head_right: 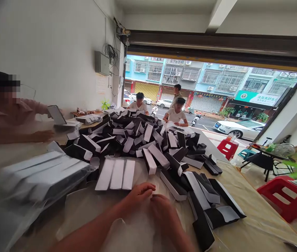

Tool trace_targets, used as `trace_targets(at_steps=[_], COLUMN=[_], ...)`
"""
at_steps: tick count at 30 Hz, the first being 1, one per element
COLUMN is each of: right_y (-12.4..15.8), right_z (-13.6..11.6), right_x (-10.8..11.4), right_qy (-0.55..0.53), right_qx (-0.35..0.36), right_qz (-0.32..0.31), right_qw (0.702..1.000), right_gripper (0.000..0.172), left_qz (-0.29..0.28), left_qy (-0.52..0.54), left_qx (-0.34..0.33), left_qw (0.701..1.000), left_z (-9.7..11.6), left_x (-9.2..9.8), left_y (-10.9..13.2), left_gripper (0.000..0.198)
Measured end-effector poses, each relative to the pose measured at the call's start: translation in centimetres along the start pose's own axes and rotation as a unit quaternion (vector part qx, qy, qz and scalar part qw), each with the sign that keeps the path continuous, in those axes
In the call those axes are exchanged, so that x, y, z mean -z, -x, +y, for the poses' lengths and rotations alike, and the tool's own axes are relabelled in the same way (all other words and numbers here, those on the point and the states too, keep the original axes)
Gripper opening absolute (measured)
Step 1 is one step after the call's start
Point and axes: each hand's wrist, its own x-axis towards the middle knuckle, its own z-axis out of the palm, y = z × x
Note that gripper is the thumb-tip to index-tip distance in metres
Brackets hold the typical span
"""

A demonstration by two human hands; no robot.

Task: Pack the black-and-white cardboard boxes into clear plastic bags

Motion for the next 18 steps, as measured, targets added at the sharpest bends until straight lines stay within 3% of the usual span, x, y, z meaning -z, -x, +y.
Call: trace_targets(at_steps=[4, 9, 14, 18], right_y=[-2.9, -6.8, -8.0, -7.6], right_z=[1.6, 2.9, 3.3, 3.5], right_x=[1.5, -1.2, -2.9, -3.0], right_qy=[0.024, 0.113, 0.196, 0.182], right_qx=[-0.051, -0.013, -0.027, -0.033], right_qz=[0.112, 0.208, 0.187, 0.167], right_qw=[0.992, 0.971, 0.962, 0.968], right_gripper=[0.034, 0.033, 0.041, 0.042], left_qz=[0.016, 0.037, 0.024, 0.016], left_qy=[0.072, 0.113, 0.133, 0.156], left_qx=[0.026, 0.061, 0.045, 0.044], left_qw=[0.997, 0.991, 0.99, 0.987], left_z=[-0.9, -1.3, -1.4, -1.4], left_x=[0.2, 0.1, -0.2, -0.4], left_y=[0.0, -0.4, -0.5, -0.6], left_gripper=[0.032, 0.034, 0.031, 0.031])
